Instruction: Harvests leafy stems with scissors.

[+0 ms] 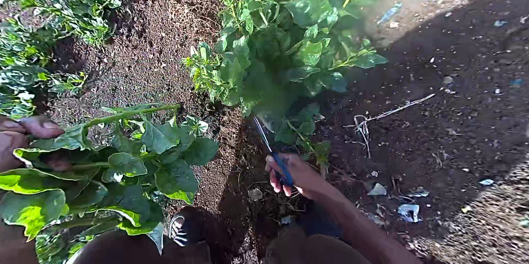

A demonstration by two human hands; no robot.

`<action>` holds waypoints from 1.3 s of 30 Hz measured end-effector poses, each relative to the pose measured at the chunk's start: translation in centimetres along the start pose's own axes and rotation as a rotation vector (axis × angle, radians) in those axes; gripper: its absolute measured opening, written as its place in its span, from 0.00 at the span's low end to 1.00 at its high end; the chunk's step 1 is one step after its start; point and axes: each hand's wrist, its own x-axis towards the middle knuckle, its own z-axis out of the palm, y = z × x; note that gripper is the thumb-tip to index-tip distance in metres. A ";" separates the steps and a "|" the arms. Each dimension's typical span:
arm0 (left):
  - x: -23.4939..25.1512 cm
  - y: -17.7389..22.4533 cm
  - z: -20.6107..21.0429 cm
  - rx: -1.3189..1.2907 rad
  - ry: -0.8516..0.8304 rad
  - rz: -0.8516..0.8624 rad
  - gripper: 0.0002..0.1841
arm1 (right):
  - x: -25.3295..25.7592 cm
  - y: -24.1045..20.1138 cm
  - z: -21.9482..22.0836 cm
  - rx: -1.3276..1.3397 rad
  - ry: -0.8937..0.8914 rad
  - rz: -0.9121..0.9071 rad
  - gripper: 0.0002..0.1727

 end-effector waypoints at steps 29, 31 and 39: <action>4.5 2.2 23.1 0.623 -0.371 -0.263 0.16 | 1.6 4.3 3.7 -0.327 0.401 -0.763 0.19; 4.6 2.5 23.3 0.628 -0.359 -0.255 0.16 | 1.3 3.5 3.4 -0.297 0.408 -0.791 0.20; 4.6 3.7 28.3 0.413 -0.492 -0.042 0.31 | 0.6 -4.2 -3.8 0.664 0.087 -0.801 0.19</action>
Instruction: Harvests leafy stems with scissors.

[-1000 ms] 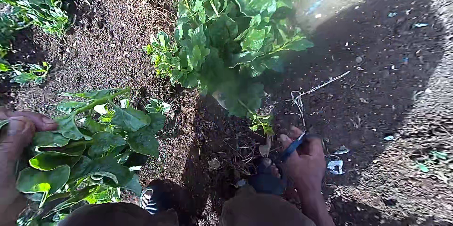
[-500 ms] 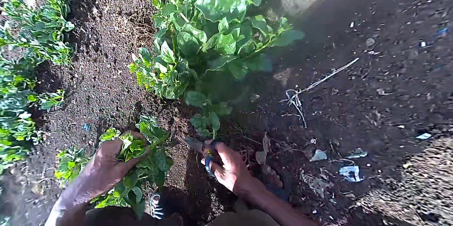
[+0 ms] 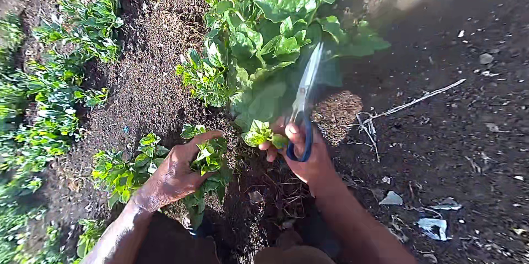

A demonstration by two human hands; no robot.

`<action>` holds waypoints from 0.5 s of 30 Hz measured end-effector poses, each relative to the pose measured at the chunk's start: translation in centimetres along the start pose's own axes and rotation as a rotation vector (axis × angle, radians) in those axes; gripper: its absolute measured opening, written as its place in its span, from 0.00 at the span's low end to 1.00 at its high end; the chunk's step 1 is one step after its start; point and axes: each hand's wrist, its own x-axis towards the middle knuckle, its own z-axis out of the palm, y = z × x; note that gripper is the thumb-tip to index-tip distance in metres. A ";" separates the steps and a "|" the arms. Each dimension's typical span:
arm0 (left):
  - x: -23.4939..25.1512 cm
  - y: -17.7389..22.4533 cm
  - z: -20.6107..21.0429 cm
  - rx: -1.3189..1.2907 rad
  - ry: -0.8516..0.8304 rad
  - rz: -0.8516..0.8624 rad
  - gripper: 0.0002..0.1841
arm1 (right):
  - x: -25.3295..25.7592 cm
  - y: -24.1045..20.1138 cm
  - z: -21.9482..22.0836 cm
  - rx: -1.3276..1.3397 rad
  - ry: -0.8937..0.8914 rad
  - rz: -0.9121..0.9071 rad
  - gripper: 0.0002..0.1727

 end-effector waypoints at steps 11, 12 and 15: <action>2.1 1.0 6.6 -0.013 0.131 0.134 0.20 | -1.6 1.2 1.2 -0.154 0.078 0.066 0.14; 1.7 0.7 7.0 0.007 0.117 0.140 0.18 | -2.2 1.6 0.9 -0.175 0.074 0.087 0.15; 0.4 -0.4 7.9 0.085 0.062 0.129 0.15 | -4.1 2.9 0.1 -0.217 0.025 0.132 0.16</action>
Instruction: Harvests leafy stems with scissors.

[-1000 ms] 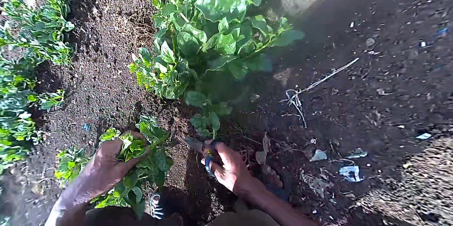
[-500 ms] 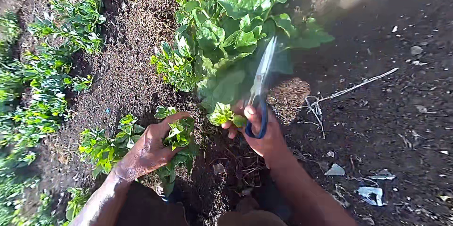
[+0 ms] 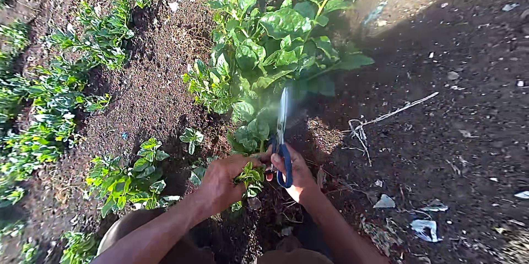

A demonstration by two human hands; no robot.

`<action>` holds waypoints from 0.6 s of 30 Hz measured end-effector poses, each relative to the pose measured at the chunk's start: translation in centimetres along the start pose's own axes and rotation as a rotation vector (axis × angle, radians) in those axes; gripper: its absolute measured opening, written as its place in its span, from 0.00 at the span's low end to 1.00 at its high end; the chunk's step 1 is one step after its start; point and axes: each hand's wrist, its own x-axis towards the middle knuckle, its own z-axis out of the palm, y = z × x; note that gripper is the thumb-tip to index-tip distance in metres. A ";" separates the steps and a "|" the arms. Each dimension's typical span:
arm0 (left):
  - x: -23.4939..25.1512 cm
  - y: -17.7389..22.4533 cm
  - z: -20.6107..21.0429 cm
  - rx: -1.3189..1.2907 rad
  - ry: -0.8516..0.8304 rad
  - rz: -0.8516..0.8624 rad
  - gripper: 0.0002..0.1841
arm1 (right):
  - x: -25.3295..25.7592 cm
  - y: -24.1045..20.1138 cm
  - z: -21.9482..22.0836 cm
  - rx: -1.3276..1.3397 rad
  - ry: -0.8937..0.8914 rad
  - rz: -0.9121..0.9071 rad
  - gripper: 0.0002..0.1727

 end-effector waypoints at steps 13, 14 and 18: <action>0.9 -0.4 -4.0 -0.253 0.412 -0.009 0.09 | -3.3 1.9 -5.3 0.020 0.112 0.055 0.26; 1.2 -0.4 -5.0 -0.280 0.476 -0.080 0.09 | -3.3 1.7 -5.7 0.055 0.067 0.142 0.33; 2.7 -1.3 -8.2 -0.362 0.609 -0.280 0.09 | -2.0 1.4 -6.1 0.151 -0.096 0.370 0.31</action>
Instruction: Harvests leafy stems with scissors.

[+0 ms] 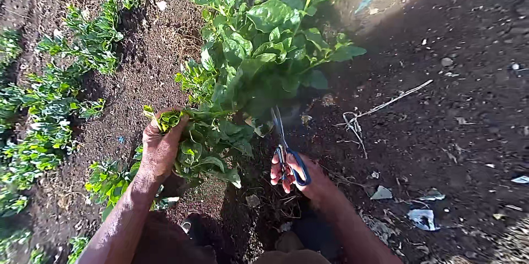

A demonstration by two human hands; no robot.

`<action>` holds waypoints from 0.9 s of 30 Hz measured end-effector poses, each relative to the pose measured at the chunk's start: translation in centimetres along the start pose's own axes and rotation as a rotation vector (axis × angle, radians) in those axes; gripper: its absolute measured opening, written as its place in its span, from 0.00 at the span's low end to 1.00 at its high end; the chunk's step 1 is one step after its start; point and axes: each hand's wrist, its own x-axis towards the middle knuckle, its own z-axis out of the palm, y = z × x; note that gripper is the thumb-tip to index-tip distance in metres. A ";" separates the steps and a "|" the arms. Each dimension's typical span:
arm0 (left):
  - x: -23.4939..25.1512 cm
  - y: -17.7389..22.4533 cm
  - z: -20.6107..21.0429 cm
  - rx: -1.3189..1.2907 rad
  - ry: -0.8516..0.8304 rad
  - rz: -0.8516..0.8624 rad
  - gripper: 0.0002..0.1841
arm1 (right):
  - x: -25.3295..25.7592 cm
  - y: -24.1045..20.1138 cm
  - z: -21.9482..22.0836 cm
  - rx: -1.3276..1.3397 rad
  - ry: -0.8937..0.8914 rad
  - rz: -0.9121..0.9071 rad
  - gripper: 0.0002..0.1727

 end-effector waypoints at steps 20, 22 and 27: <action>1.9 0.4 0.5 -0.090 0.015 -0.040 0.09 | 4.4 -1.3 -0.9 -0.144 -0.040 0.223 0.24; 2.0 0.4 0.5 -0.107 0.035 -0.050 0.09 | 4.4 -1.4 -0.7 -0.145 -0.038 0.225 0.24; 2.1 0.1 0.4 -0.111 0.039 -0.061 0.09 | 4.6 -1.7 -0.3 -0.114 -0.051 0.217 0.24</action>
